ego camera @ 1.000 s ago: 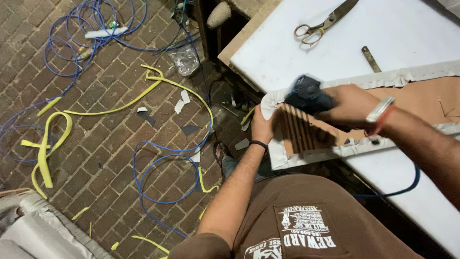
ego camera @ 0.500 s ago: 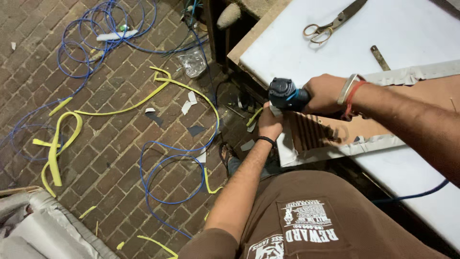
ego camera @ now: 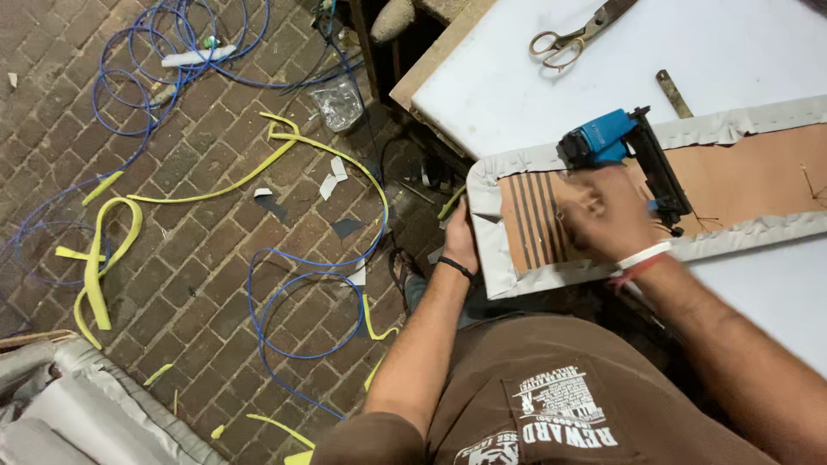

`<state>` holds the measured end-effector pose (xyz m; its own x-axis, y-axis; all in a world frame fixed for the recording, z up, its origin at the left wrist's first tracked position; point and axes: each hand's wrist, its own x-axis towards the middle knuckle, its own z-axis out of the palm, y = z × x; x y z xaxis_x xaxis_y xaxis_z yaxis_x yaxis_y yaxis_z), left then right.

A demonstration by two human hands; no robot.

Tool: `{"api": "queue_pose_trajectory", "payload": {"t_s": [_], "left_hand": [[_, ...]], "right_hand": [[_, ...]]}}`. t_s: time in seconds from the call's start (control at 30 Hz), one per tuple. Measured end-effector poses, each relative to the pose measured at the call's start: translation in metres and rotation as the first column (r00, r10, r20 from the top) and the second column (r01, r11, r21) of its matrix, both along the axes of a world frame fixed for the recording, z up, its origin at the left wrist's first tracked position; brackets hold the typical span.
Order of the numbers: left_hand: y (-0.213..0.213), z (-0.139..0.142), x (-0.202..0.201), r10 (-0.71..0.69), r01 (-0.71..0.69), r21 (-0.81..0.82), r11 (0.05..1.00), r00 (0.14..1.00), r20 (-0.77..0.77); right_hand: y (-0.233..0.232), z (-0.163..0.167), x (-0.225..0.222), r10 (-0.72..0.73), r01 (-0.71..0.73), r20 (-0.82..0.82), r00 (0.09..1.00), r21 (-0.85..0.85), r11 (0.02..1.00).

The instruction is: The person attaches white tufted upholstery fabric to a long wooden furniture panel, using a pneumatic nail gun to fasten the fabric edge along the frame. They trim excess fabric with scissors, flip the panel over, and continue stapling the fabric on the reverse side.

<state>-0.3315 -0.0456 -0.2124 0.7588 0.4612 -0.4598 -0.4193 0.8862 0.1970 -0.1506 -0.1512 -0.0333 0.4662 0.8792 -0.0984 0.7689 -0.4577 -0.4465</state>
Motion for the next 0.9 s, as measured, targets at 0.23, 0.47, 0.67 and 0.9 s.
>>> {"api": "queue_pose_trajectory", "payload": {"t_s": [0.23, 0.47, 0.67, 0.9], "left_hand": [[-0.005, -0.010, 0.007, -0.029, 0.030, -0.022, 0.999, 0.999, 0.035], [-0.015, 0.013, -0.016, 0.047, -0.024, 0.202, 0.979, 0.993, -0.107], [-0.009, 0.000, -0.010, 0.150, 0.047, 0.568, 0.822, 0.943, -0.296], [-0.001, -0.012, -0.006, 0.170, 0.032, 0.701, 0.712, 0.961, -0.217]], "right_hand": [[0.051, -0.035, -0.062, 0.170, -0.180, -0.251, 0.953, -0.020, 0.983], [0.055, -0.040, -0.060, 0.144, -0.067, -0.472, 0.870, 0.176, 0.982], [0.056, -0.036, -0.065, 0.188, -0.066, -0.365, 0.912, 0.323, 0.944], [0.069, -0.042, -0.071, 0.117, -0.051, -0.301, 0.946, 0.218, 0.975]]}}
